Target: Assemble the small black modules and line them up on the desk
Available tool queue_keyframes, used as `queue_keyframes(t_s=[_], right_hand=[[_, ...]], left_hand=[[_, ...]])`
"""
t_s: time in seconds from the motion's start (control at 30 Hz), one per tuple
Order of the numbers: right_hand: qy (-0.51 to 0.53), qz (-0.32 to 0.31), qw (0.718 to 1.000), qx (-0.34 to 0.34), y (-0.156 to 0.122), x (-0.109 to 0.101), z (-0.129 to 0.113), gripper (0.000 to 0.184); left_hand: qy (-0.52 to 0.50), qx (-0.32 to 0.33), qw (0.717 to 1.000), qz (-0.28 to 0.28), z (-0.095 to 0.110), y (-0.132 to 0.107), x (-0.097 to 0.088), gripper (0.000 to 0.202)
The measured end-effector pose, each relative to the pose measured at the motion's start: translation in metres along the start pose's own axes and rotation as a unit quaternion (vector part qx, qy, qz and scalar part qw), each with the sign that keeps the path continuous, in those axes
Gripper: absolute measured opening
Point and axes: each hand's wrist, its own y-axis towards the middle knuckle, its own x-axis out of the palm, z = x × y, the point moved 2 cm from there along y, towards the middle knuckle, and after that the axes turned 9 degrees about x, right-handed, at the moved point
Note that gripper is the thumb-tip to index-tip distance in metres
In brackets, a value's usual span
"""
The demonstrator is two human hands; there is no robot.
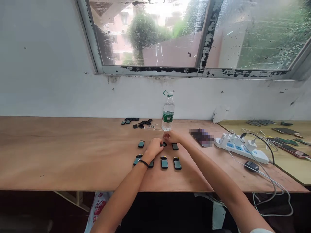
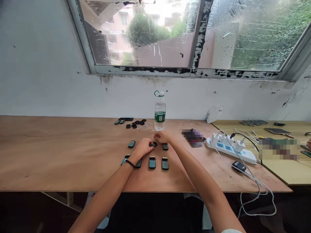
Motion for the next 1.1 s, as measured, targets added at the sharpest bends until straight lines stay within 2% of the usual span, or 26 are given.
queue_keyframes(t_s=[0.13, 0.3, 0.4, 0.6, 0.7, 0.8, 0.9, 0.97, 1.1], right_hand=[[0.086, 0.057, 0.995, -0.006, -0.014, 0.007, -0.011, 0.018], [0.096, 0.043, 0.994, 0.028, -0.019, 0.023, -0.011, 0.011], [0.069, 0.034, 0.996, 0.038, -0.019, 0.024, -0.009, 0.011], [0.036, 0.001, 0.999, 0.003, -0.020, 0.019, -0.010, 0.036], [0.050, -0.019, 0.998, -0.025, -0.022, 0.016, -0.008, 0.039], [0.066, 0.017, 0.997, -0.022, -0.029, 0.007, 0.005, 0.028], [0.068, 0.079, 0.994, 0.035, -0.044, -0.005, 0.029, 0.033], [0.069, 0.079, 0.994, 0.036, -0.056, -0.009, 0.043, 0.038], [0.088, 0.056, 0.994, -0.024, -0.072, -0.006, 0.056, 0.050]], left_hand=[[0.001, 0.005, 1.000, 0.005, 0.001, 0.001, 0.001, 0.011], [0.003, 0.002, 1.000, -0.001, 0.001, 0.001, 0.002, 0.007], [0.003, -0.003, 1.000, -0.003, 0.002, 0.001, 0.001, 0.007], [-0.002, 0.011, 1.000, 0.006, 0.004, 0.002, 0.003, 0.008], [-0.004, 0.004, 1.000, 0.011, 0.001, 0.003, 0.005, 0.006], [-0.008, -0.006, 1.000, 0.024, -0.003, 0.004, 0.007, 0.012], [-0.027, 0.003, 0.999, 0.036, -0.005, 0.006, 0.010, 0.024], [-0.035, 0.008, 0.999, 0.041, -0.005, 0.007, 0.012, 0.026], [-0.028, 0.000, 0.999, 0.040, -0.002, 0.008, 0.011, 0.025]])
